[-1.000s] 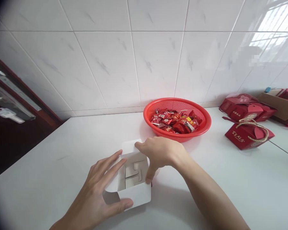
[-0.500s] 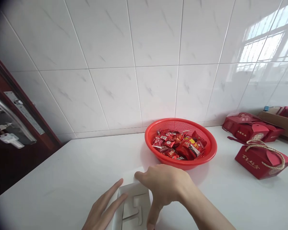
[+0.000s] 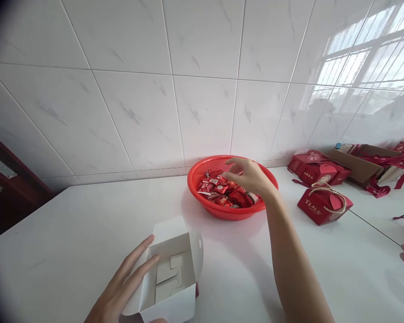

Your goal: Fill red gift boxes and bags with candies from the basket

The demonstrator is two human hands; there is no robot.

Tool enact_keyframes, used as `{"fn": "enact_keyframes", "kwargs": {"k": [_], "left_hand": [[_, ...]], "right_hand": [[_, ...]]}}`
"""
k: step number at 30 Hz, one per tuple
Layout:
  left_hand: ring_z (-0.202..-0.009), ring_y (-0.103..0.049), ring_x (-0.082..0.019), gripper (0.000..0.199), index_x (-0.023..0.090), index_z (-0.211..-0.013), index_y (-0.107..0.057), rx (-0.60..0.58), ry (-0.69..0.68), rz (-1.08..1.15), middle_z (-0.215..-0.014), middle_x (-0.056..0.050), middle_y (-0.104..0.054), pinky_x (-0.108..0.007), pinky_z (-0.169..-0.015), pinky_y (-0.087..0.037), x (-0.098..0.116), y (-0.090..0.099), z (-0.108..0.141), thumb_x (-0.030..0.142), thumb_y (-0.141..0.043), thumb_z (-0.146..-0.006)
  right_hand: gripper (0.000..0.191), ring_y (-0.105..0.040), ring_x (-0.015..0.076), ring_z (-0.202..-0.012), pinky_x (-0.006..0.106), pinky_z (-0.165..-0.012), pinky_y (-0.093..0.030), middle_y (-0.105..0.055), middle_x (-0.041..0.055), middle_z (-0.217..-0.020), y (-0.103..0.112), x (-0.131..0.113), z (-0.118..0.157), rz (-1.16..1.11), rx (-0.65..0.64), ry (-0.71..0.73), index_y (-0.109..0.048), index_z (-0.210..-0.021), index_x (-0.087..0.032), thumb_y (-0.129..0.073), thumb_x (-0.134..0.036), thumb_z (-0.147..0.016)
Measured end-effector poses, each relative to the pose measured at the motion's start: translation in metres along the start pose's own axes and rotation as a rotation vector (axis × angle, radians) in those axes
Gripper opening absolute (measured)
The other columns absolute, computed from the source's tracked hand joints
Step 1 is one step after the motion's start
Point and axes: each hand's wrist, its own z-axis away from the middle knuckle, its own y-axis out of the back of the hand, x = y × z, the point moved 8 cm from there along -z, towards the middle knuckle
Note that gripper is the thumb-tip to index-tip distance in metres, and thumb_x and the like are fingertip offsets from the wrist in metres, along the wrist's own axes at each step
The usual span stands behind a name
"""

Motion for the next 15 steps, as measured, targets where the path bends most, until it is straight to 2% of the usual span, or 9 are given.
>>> {"fn": "enact_keyframes", "kwargs": {"k": [1,3,5,7,10,15], "left_hand": [[-0.138,-0.053,-0.037,0.073,0.035,-0.145,-0.051,-0.001,0.005,0.003,-0.163,-0.007,-0.038,-0.043,-0.101,-0.058,0.000,0.000,0.000,0.053,-0.076,-0.079],[-0.138,-0.052,-0.038,0.074,0.035,-0.145,-0.052,-0.003,0.017,0.014,-0.164,-0.007,-0.036,-0.045,-0.102,-0.057,0.000,0.001,0.000,0.052,-0.077,-0.077],[-0.139,-0.051,-0.040,0.077,0.036,-0.145,-0.052,-0.001,0.025,0.035,-0.164,-0.008,-0.036,-0.046,-0.102,-0.057,0.000,0.001,0.000,0.049,-0.080,-0.075],[-0.139,-0.050,-0.041,0.079,0.036,-0.144,-0.053,0.010,0.029,0.059,-0.164,-0.009,-0.036,-0.048,-0.101,-0.057,0.002,0.002,0.000,0.047,-0.083,-0.072],[-0.140,-0.049,-0.042,0.080,0.036,-0.144,-0.053,0.023,0.032,0.088,-0.164,-0.010,-0.036,-0.050,-0.102,-0.056,0.004,0.004,-0.001,0.049,-0.083,-0.072],[-0.141,-0.047,-0.042,0.077,0.035,-0.145,-0.052,0.017,0.045,0.097,-0.165,-0.010,-0.034,-0.051,-0.103,-0.056,0.005,0.004,-0.001,0.056,-0.078,-0.076]], "right_hand": [[0.044,-0.069,0.0241,-0.095,0.032,-0.075,-0.054,-0.072,0.0122,-0.113,0.011,0.021,-0.004,0.054,0.109,-0.113,-0.062,-0.127,-0.018,-0.060,-0.042,-0.090],[0.051,-0.068,0.0245,-0.099,0.032,-0.075,-0.054,-0.067,0.0160,-0.124,0.018,0.058,-0.007,0.189,0.159,-0.317,-0.054,-0.137,-0.015,-0.055,-0.041,-0.093],[0.053,-0.067,0.0283,-0.102,0.034,-0.077,-0.053,-0.066,0.0194,-0.122,0.014,0.082,-0.011,0.262,0.127,-0.395,-0.055,-0.134,-0.011,-0.058,-0.041,-0.091],[0.045,-0.067,0.0302,-0.098,0.036,-0.074,-0.052,-0.069,0.0191,-0.113,0.004,0.095,-0.015,0.293,0.054,-0.414,-0.062,-0.122,-0.010,-0.060,-0.041,-0.089],[0.035,-0.067,0.0296,-0.094,0.035,-0.071,-0.052,-0.071,0.0160,-0.107,-0.011,0.097,-0.017,0.303,-0.080,-0.393,-0.067,-0.108,-0.013,-0.064,-0.042,-0.087],[0.038,-0.067,0.0235,-0.106,0.030,-0.085,-0.055,-0.069,0.0101,-0.122,-0.026,0.067,-0.012,0.192,-0.253,-0.251,-0.069,-0.116,-0.019,-0.068,-0.043,-0.087]]}}
